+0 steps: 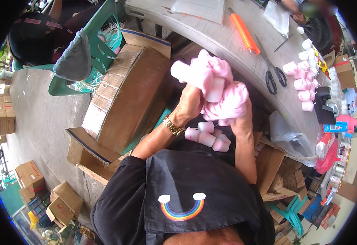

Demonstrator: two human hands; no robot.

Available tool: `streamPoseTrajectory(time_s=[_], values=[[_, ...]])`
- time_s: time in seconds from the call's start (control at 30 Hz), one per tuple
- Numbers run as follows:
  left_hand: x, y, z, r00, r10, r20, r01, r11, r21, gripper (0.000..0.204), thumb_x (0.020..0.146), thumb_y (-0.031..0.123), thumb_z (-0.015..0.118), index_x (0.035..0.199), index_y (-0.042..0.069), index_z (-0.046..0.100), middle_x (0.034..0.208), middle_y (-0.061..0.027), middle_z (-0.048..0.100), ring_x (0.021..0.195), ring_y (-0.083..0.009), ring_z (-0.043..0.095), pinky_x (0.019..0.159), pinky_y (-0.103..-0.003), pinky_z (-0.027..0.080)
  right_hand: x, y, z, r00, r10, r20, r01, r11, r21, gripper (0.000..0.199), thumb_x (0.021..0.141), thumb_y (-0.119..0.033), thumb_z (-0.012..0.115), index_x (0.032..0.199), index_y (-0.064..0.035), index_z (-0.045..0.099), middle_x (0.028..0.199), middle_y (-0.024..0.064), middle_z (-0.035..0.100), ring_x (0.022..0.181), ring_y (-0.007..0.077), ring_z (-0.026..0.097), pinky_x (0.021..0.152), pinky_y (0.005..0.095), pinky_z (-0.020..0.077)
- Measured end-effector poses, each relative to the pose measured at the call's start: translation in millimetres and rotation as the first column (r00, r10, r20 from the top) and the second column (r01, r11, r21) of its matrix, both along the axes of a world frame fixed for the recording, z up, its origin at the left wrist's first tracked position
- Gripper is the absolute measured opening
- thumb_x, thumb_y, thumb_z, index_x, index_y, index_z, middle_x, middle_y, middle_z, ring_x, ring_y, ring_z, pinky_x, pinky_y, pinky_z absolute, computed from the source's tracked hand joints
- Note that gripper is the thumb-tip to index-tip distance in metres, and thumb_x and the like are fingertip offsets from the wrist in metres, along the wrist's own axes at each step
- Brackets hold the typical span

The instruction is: The person repeatedly picks up small pink cylindrical objects and a pink cloth, then uses a needle and thread to stitch the objects together. The person handles the items one at a time, pulling the thread through each piece and arranging them on the lap.

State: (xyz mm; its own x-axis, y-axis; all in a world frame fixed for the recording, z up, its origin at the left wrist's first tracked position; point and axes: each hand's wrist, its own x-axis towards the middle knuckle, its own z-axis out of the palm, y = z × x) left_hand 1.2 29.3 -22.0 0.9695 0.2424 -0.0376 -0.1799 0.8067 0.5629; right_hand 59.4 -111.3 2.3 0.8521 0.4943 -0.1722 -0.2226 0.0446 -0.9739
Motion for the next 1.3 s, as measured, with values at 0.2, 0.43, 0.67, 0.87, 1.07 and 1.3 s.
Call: streamPoseTrajectory(time_s=[0.2,0.43,0.67,0.87,1.07,1.3], values=[[4,9,4,0.983,-0.166,-0.077,0.177,0.745,0.643,0.056,0.098,0.041,0.048,0.129,-0.005,0.046,0.114,-0.015,0.06,0.101,-0.0171,0.061,0.079,-0.031,0.055,-11,4,10,0.985,0.086,0.148,-0.098,0.992,0.074,0.052,0.088,-0.031,0.067,0.125,-0.0038,0.043,0.109,0.006,0.053,0.096,0.0113,0.052,0.086,0.0263,0.0448],[11,-2,-7,0.984,-0.176,0.03,0.054,0.454,0.889,0.039,0.1,0.033,0.038,0.12,0.004,0.056,0.115,-0.0184,0.058,0.107,-0.0326,0.053,0.096,-0.042,0.039,-12,17,6,0.98,-0.176,0.093,0.147,0.956,0.255,0.047,0.092,-0.043,0.06,0.115,-0.0033,0.048,0.098,0.004,0.055,0.086,0.0091,0.052,0.074,0.024,0.0464],[5,-21,-15,0.997,-0.065,-0.031,0.066,0.652,0.755,0.047,0.101,0.037,0.036,0.132,0.002,0.045,0.125,-0.0191,0.05,0.115,-0.0308,0.048,0.101,-0.04,0.036,-11,14,-1,0.932,-0.347,0.104,0.296,0.895,0.334,0.01,0.093,-0.016,0.049,0.094,-0.006,0.049,0.084,-0.0012,0.049,0.075,0.0072,0.049,0.067,0.023,0.0431],[24,-9,-11,0.991,0.038,0.126,-0.113,0.737,0.667,0.052,0.1,0.041,0.038,0.133,0.001,0.043,0.128,-0.0163,0.048,0.121,-0.027,0.045,0.103,-0.038,0.035,-9,8,-8,0.943,-0.311,0.115,0.274,0.926,0.26,0.01,0.091,-0.017,0.05,0.089,-0.0082,0.047,0.077,-0.0022,0.045,0.067,0.0057,0.046,0.064,0.0204,0.0409],[42,-2,-9,0.992,0.114,0.051,-0.124,0.853,0.507,0.015,0.092,0.014,0.06,0.1,0.003,0.065,0.092,0.0005,0.064,0.086,-0.0069,0.058,0.074,-0.025,0.049,-10,7,-18,0.986,-0.155,0.061,0.134,0.953,0.271,0.05,0.086,-0.028,0.066,0.123,-0.007,0.04,0.108,0.0032,0.045,0.097,0.0102,0.049,0.08,0.0252,0.0469],[26,29,13,0.961,-0.236,-0.144,0.272,0.899,0.343,0.028,0.096,0.019,0.053,0.112,-0.002,0.063,0.103,-0.0109,0.067,0.1,-0.0179,0.063,0.094,-0.034,0.048,9,-3,-13,0.973,-0.23,0.024,0.2,0.891,0.408,0.047,0.081,-0.016,0.067,0.119,-0.0094,0.04,0.106,0.0023,0.046,0.094,0.0107,0.05,0.08,0.0268,0.0459]])
